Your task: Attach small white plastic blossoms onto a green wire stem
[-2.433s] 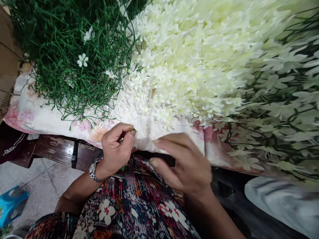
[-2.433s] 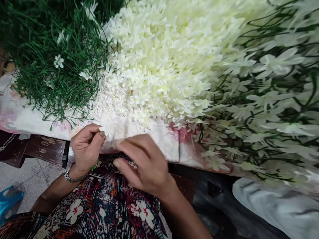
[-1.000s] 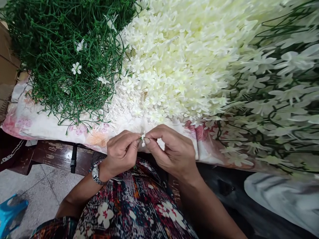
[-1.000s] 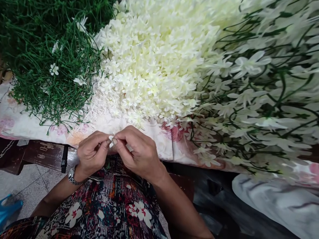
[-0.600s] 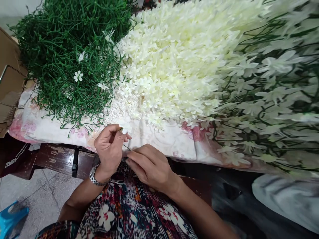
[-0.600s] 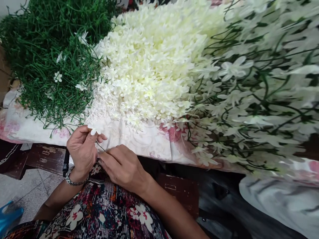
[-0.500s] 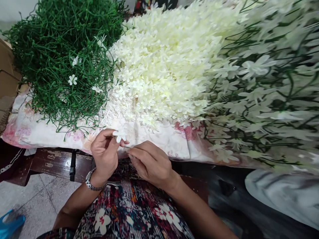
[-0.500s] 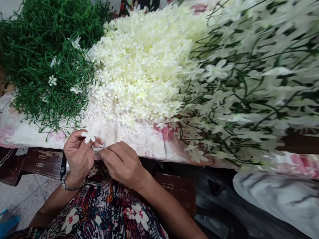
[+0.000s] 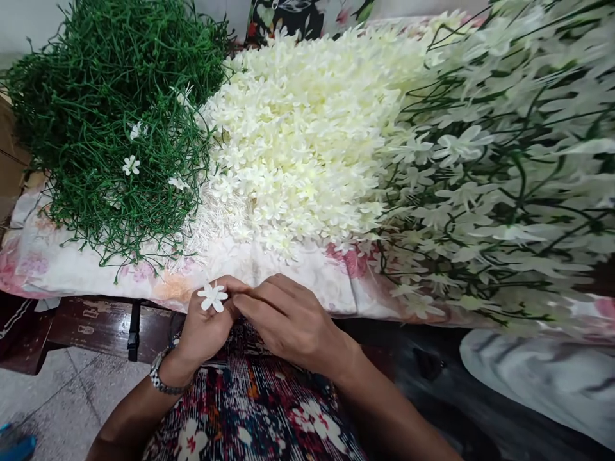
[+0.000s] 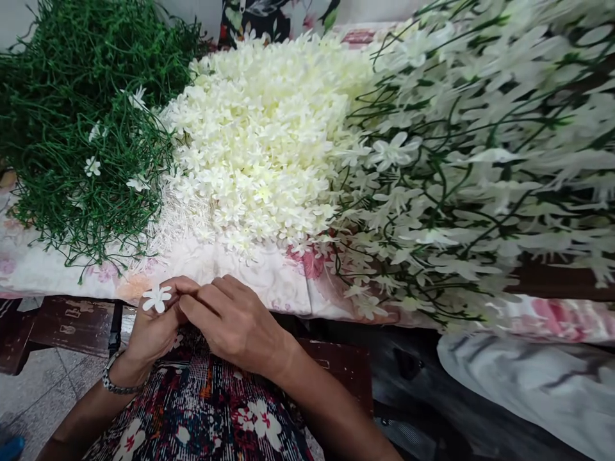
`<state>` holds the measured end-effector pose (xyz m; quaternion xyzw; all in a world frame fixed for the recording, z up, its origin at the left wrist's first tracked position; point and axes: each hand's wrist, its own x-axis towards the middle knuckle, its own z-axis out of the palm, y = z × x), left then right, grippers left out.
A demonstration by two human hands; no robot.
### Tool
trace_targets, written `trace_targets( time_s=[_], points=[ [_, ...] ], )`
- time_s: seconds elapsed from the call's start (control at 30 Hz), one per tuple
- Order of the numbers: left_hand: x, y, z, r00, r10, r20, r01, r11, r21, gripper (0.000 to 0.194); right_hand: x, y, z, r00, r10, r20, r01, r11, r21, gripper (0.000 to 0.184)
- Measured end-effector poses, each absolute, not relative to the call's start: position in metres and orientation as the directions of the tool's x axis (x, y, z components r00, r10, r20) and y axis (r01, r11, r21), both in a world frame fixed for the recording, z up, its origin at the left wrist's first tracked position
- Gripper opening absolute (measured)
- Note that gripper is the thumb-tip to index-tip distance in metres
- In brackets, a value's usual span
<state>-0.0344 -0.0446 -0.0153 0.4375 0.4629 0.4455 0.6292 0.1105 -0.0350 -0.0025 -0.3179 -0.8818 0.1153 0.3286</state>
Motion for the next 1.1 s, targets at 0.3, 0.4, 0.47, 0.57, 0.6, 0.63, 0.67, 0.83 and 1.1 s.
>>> trace_targets(
  time_s=[0.3,0.4,0.47,0.57,0.6,0.63,0.67,0.83,1.1],
  points=[
    [-0.039,-0.035,-0.005,0.011,0.958,-0.287,-0.398,0.268,0.878,0.012,0.137,0.008,-0.011,-0.385,0.810,0.443,0.874,0.474,-0.108,0.010],
    [-0.041,-0.032,-0.003,0.015,0.957,-0.288,-0.438,0.265,0.859,0.014,0.135,0.016,-0.015,-0.416,0.816,0.403,0.888,0.460,-0.016,0.012],
    [-0.042,-0.030,-0.003,0.001,0.959,-0.283,-0.462,0.252,0.851,0.015,0.133,0.018,-0.017,-0.426,0.808,0.408,0.888,0.460,0.015,0.014],
    [-0.045,-0.029,-0.005,-0.015,0.957,-0.290,-0.480,0.248,0.842,0.016,0.135,0.019,-0.018,-0.408,0.784,0.467,0.890,0.457,0.010,0.015],
    [-0.045,-0.029,-0.005,-0.010,0.955,-0.296,-0.486,0.253,0.836,0.016,0.136,0.018,-0.018,-0.394,0.776,0.493,0.890,0.456,-0.008,0.014],
    [-0.045,-0.029,-0.006,-0.001,0.954,-0.301,-0.495,0.261,0.829,0.016,0.138,0.018,-0.018,-0.381,0.767,0.516,0.887,0.461,-0.030,0.012],
    [-0.044,-0.029,-0.007,0.011,0.952,-0.305,-0.504,0.269,0.821,0.016,0.140,0.017,-0.018,-0.373,0.756,0.538,0.880,0.472,-0.054,0.010],
    [-0.037,-0.029,-0.008,0.048,0.951,-0.305,-0.538,0.282,0.795,0.016,0.141,0.005,-0.018,-0.393,0.656,0.644,0.792,0.597,-0.125,0.018],
    [-0.030,-0.032,-0.004,0.059,0.930,-0.363,-0.552,0.334,0.764,0.020,0.119,-0.015,-0.012,-0.545,0.503,0.671,0.604,0.790,-0.101,0.023]
  ],
)
